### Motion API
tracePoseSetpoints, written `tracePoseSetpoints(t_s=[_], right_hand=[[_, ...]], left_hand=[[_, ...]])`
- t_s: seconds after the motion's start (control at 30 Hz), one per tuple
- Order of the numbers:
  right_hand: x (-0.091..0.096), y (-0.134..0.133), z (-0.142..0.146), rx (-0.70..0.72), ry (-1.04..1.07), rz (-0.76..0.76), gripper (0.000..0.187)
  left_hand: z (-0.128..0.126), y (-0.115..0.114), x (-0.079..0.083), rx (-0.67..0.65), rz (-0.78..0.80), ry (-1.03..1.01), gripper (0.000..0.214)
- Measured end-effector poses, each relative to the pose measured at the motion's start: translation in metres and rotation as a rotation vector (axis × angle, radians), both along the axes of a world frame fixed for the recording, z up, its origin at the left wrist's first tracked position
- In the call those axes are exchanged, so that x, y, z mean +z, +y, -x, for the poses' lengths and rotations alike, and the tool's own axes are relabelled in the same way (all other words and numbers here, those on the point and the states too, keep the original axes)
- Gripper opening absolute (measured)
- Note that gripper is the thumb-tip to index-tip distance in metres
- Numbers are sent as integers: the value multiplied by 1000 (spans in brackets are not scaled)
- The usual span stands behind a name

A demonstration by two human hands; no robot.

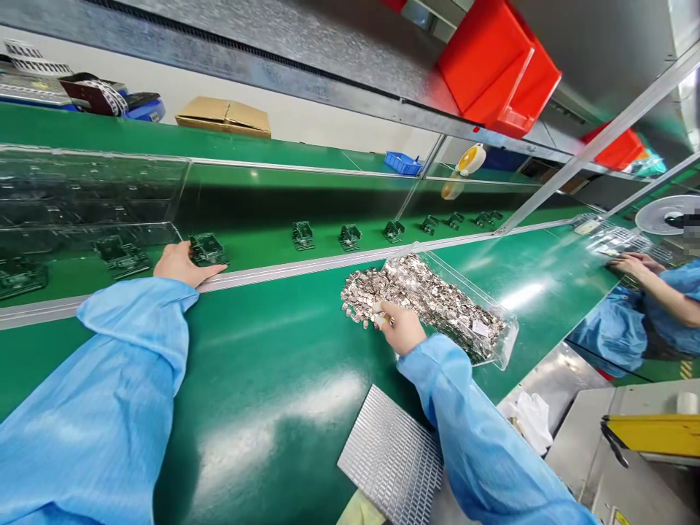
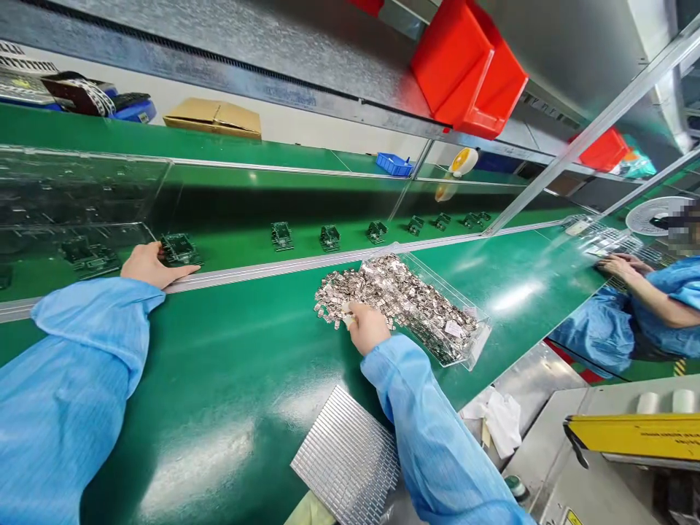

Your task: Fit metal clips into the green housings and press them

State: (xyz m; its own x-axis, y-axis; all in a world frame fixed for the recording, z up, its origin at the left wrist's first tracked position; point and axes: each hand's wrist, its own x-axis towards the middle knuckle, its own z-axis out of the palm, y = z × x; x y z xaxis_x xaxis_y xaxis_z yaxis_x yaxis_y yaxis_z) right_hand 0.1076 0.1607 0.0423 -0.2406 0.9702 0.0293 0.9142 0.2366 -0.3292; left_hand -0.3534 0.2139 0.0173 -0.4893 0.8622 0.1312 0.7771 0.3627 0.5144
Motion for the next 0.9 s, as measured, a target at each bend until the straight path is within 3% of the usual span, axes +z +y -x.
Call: tracePoseSetpoints(t_s=[0.17,0.33,0.43,0.57,0.7,0.8,0.9], right_hand=[[2,17,26,102,-165,8,35],[-1,11,28,78,-215,9,34],[-5,12,26,61,-179,3,32],[-6,18,28,55,-70,-25,30],[0,8,23,23,108,-75,26],[10,-22,5,-14,263,-86,14],[21,-74,-18,-64,531,3,12]], left_hand=[[-3,-3,3,63,-92,-41,71],[-13,-11,11,90,-210,-204,76],[-31,-20,12,120,-332,-353,76],[-83,-44,3,5,-492,-629,68],[-150,-88,-6,-174,-505,-859,66],[-197,-124,-5,-324,-425,-1098,68],[-239,-153,2,-452,-283,-1360,66]])
